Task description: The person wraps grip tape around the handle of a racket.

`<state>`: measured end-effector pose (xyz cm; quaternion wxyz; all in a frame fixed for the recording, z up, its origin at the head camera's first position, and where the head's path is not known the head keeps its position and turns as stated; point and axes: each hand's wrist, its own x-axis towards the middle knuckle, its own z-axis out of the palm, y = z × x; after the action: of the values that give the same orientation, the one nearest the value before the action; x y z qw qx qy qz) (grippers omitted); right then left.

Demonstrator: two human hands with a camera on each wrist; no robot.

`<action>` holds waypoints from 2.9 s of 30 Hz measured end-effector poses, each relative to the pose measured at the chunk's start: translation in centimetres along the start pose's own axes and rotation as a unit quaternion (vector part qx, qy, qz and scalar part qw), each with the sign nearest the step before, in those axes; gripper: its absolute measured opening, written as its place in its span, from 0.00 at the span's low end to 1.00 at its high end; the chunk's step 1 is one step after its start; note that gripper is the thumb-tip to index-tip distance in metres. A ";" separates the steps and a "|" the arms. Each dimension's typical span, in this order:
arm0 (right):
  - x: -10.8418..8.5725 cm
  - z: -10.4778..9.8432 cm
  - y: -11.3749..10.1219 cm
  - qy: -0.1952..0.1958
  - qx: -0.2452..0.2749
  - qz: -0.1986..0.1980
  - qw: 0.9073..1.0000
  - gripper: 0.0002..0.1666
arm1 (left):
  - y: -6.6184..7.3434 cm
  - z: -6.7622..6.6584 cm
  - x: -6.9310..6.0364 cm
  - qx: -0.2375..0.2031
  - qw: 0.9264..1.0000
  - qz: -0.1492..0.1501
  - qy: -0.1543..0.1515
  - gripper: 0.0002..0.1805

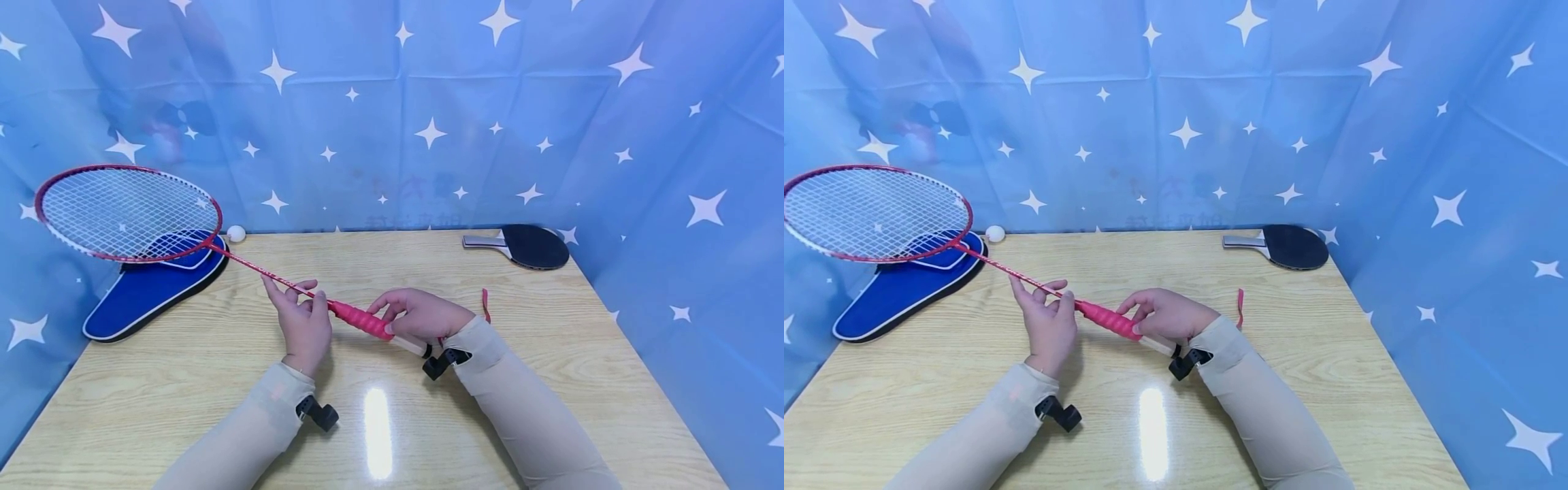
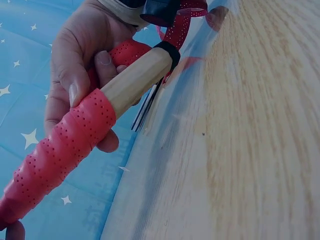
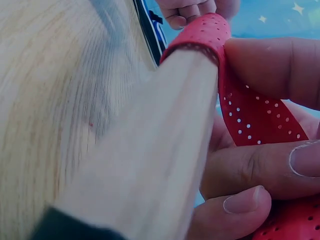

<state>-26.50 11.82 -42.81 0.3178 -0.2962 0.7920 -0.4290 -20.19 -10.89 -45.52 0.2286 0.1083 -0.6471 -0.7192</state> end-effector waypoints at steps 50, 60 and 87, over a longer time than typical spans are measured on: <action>-0.1 0.1 0.0 -0.023 0.022 -0.008 0.999 0.28 | -0.2 -0.1 0.1 0.002 1.000 0.007 -0.002 0.56; 0.0 0.0 0.0 -0.008 -0.015 -0.011 1.000 0.29 | -0.2 -0.3 0.4 0.000 1.000 -0.006 0.019 0.53; 0.1 0.3 -0.2 -0.015 -0.021 -0.010 1.000 0.30 | -0.3 -0.2 0.6 -0.017 0.999 -0.001 0.029 0.52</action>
<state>-26.28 11.49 -42.85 0.3194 -0.3171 0.7931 -0.4105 -20.65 -11.35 -45.78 0.2483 0.1255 -0.6280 -0.7268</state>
